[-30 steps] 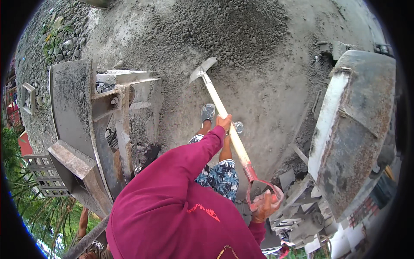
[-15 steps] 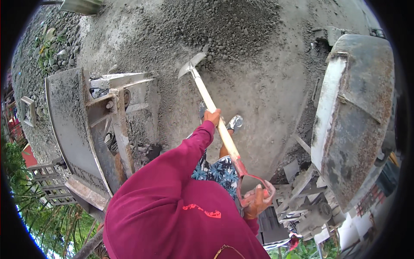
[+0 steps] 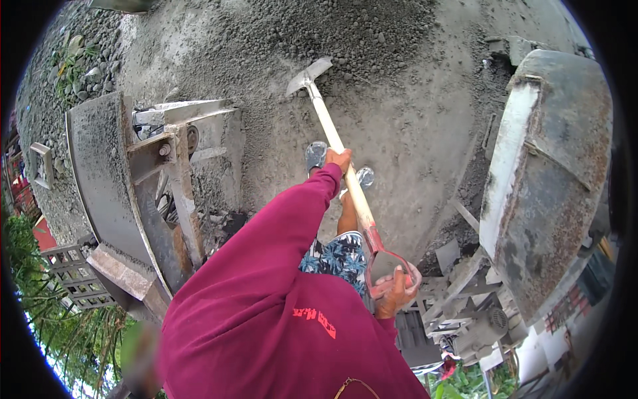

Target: The person carries a concrete block and places it on a stack, then uses a shovel to repeatedly move aggregate from a pile into a metal hopper.

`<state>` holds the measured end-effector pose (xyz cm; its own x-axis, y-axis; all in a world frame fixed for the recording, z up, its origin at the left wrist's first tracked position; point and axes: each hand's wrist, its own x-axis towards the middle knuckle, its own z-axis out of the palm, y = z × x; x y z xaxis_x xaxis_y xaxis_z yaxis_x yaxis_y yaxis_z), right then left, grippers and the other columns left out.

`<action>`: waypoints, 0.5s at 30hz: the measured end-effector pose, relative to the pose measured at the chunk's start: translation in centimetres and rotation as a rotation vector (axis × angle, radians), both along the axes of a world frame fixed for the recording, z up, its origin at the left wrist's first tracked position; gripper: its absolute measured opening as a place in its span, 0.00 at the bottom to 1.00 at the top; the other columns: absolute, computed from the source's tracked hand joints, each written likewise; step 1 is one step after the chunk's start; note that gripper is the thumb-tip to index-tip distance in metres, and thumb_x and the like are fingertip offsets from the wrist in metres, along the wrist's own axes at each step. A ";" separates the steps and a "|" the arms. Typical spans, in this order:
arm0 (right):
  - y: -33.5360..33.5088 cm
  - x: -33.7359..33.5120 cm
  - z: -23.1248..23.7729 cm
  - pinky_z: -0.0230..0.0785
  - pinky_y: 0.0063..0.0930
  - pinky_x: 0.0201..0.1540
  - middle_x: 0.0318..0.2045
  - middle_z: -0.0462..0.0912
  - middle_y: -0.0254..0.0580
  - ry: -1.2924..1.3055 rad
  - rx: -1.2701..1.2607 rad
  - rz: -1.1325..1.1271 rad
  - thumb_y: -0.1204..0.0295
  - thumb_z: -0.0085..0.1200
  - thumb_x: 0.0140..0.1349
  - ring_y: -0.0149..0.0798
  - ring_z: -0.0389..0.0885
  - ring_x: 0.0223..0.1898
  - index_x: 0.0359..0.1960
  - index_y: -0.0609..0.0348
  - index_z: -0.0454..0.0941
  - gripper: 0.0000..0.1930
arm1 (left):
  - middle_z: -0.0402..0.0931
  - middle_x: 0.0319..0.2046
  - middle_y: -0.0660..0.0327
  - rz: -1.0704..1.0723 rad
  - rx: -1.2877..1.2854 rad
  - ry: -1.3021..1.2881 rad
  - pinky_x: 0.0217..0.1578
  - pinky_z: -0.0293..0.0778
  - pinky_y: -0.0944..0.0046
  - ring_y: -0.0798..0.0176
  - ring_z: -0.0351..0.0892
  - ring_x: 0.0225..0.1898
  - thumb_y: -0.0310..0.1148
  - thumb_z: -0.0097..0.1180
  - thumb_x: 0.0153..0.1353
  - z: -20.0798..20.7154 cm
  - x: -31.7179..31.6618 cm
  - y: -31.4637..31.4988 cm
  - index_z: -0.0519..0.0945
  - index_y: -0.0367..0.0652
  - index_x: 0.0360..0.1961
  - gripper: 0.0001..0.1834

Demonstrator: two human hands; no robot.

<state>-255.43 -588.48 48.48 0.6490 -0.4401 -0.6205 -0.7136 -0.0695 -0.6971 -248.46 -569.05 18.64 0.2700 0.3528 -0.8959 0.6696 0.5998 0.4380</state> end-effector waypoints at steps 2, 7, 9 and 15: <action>-1.9 -0.1 3.4 0.63 0.24 0.12 0.18 0.71 0.41 0.040 -0.131 0.014 0.70 0.53 0.54 0.32 0.69 0.11 0.44 0.64 0.65 0.18 | 0.72 0.14 0.50 -0.085 0.198 -0.015 0.12 0.71 0.57 0.56 0.74 0.12 0.33 0.53 0.50 -0.2 -3.1 -4.3 0.71 0.28 0.20 0.15; -7.3 -2.0 7.7 0.60 0.23 0.11 0.18 0.70 0.39 0.064 -0.143 0.061 0.68 0.54 0.55 0.31 0.67 0.11 0.44 0.63 0.66 0.17 | 0.72 0.14 0.52 0.020 0.081 0.055 0.11 0.70 0.57 0.58 0.74 0.12 0.32 0.55 0.50 7.6 -5.6 -9.0 0.70 0.30 0.19 0.14; -7.2 -2.0 6.3 0.60 0.23 0.11 0.19 0.70 0.40 0.064 -0.106 0.064 0.68 0.54 0.56 0.30 0.67 0.11 0.44 0.64 0.66 0.17 | 0.71 0.14 0.53 0.052 0.151 0.019 0.11 0.70 0.58 0.58 0.74 0.11 0.32 0.54 0.51 7.5 -6.4 -7.7 0.70 0.31 0.20 0.13; 0.6 2.5 -5.0 0.63 0.23 0.15 0.28 0.74 0.44 0.005 0.212 0.289 0.72 0.54 0.55 0.31 0.71 0.13 0.44 0.66 0.66 0.18 | 0.73 0.14 0.50 0.175 0.184 0.072 0.13 0.71 0.56 0.54 0.75 0.13 0.38 0.52 0.51 -3.2 -5.9 7.8 0.73 0.29 0.20 0.18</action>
<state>-252.89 -587.92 43.43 0.7244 -0.1001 -0.6821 -0.6893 -0.1234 -0.7139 -254.38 -561.27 15.44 0.1280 0.5472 -0.8272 0.5958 0.6243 0.5052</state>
